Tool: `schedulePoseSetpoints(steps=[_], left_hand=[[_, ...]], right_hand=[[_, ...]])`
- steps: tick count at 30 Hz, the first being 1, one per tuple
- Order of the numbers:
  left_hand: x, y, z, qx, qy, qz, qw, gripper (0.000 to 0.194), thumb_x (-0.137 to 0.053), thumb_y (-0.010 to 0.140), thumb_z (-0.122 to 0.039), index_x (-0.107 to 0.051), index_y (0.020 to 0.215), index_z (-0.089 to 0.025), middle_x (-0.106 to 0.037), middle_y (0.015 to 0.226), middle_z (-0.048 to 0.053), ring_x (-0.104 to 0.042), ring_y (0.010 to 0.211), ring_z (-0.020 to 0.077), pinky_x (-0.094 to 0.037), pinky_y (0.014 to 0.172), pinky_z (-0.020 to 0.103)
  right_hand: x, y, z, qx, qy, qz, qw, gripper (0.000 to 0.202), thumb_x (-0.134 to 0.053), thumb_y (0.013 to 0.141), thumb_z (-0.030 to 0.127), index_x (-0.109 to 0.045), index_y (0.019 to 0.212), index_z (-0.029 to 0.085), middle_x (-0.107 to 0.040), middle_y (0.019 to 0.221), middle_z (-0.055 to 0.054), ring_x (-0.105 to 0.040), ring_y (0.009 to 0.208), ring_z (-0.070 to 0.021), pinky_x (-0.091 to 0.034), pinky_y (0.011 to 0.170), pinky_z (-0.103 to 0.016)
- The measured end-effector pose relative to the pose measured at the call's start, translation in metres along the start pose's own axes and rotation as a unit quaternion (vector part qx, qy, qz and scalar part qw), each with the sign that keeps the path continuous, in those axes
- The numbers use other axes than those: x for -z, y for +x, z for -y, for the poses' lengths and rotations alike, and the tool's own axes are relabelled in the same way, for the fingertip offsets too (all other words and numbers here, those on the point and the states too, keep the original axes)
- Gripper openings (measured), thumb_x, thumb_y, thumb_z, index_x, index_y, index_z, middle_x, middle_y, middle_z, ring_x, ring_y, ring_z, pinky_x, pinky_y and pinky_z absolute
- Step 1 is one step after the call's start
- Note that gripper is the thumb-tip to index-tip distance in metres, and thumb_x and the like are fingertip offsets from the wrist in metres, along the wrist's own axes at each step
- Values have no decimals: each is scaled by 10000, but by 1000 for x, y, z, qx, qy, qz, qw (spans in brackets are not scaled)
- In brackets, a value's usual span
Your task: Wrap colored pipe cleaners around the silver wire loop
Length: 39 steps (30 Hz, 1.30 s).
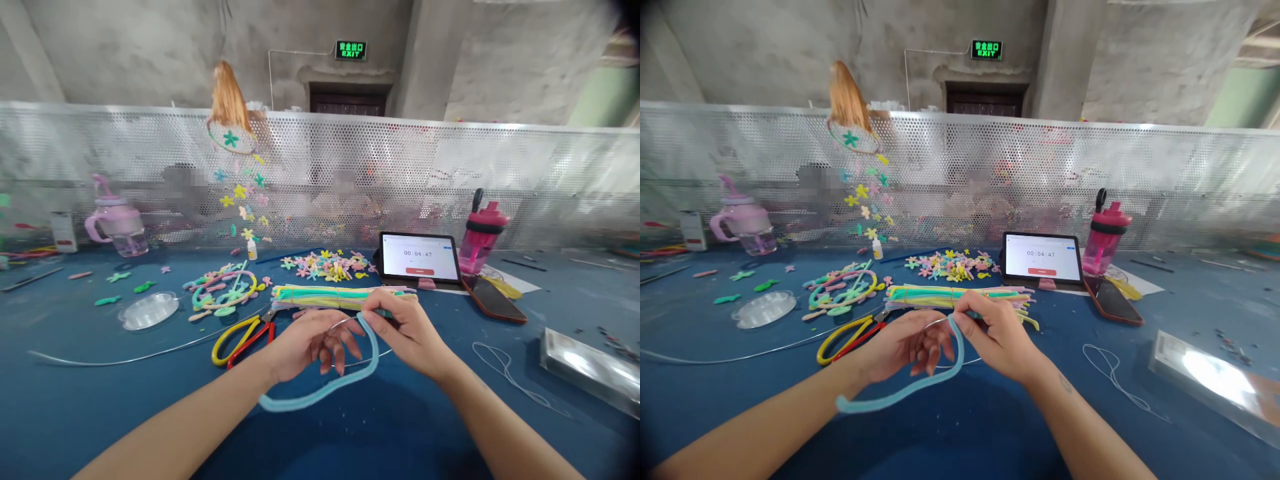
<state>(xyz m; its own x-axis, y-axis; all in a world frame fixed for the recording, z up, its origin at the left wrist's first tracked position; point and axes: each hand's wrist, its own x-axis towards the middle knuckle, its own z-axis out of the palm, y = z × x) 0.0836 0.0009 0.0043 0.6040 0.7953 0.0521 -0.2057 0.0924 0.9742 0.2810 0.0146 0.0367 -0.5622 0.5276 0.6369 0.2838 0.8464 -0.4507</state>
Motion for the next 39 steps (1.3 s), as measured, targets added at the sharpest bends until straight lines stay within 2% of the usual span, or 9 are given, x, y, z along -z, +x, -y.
schedulePoseSetpoints(steps=[7, 13, 18, 21, 23, 25, 30, 36, 39], left_hand=[[14, 11, -13, 103, 29, 217, 970, 406, -570, 805, -451, -633, 1008, -106, -669, 940, 123, -660, 670, 171, -512, 486, 217], [8, 57, -11, 128, 154, 403, 893, 674, -730, 599, -530, -602, 1119, -121, -587, 1163, 138, -628, 949, 302, -556, 643, 343], [9, 100, 18, -7, 276, 424, 863, 598, -763, 549, -442, -656, 1018, -86, -605, 1097, 119, -642, 911, 292, -548, 560, 271], [12, 96, 23, 4, 286, 451, 845, 499, -788, 518, -434, -701, 903, -128, -652, 1008, 104, -656, 843, 279, -547, 567, 274], [13, 86, 19, 31, 252, 472, 844, 403, -730, 610, -484, -711, 814, -136, -676, 924, 103, -662, 797, 261, -543, 587, 282], [15, 74, 14, 50, 198, 458, 865, 435, -624, 712, -551, -702, 731, -123, -686, 832, 111, -664, 755, 249, -535, 612, 297], [31, 55, 0, 27, 139, 317, 938, 499, -559, 756, -594, -633, 641, -114, -666, 664, 98, -648, 658, 210, -513, 665, 319], [48, 43, -27, -27, 130, 179, 975, 441, -532, 814, -532, -500, 599, -148, -523, 528, -12, -530, 511, 107, -474, 602, 261], [46, 33, -43, -41, 160, 136, 977, 411, -529, 840, -476, -500, 604, -140, -434, 492, -46, -400, 427, 64, -359, 467, 193]], right_hand=[[0, -1, 4, 0, -4, 42, 999, 207, -404, 927, 236, -486, 746, 177, -486, 630, 36, -404, 557, -82, -320, 549, -217], [-1, 0, 5, 33, -11, 52, 998, 185, -397, 918, 208, -498, 767, 177, -509, 657, 21, -432, 584, -91, -323, 568, -224], [0, 0, 0, 34, -10, 50, 998, 179, -398, 916, 213, -484, 762, 182, -492, 652, 25, -423, 589, -93, -325, 571, -227], [1, 0, -1, 38, -4, 50, 998, 180, -398, 914, 207, -483, 758, 182, -505, 650, 25, -430, 587, -92, -332, 576, -228], [1, 0, -2, 34, 3, 53, 998, 180, -395, 915, 196, -488, 762, 180, -524, 658, 22, -447, 591, -91, -340, 581, -227], [0, 0, -2, 31, 9, 56, 998, 183, -397, 917, 194, -496, 764, 178, -539, 671, 16, -462, 602, -92, -348, 584, -225], [0, -1, 0, 43, 22, 49, 998, 183, -411, 921, 205, -512, 771, 179, -518, 662, 17, -434, 580, -85, -336, 552, -214], [0, -2, -1, 34, -15, 50, 998, 201, -399, 922, 228, -478, 741, 187, -445, 620, 34, -355, 541, -83, -294, 522, -224], [-1, -2, -2, 33, -44, 46, 997, 179, -442, 905, 264, -472, 746, 187, -444, 624, 37, -358, 549, -82, -287, 535, -233]])
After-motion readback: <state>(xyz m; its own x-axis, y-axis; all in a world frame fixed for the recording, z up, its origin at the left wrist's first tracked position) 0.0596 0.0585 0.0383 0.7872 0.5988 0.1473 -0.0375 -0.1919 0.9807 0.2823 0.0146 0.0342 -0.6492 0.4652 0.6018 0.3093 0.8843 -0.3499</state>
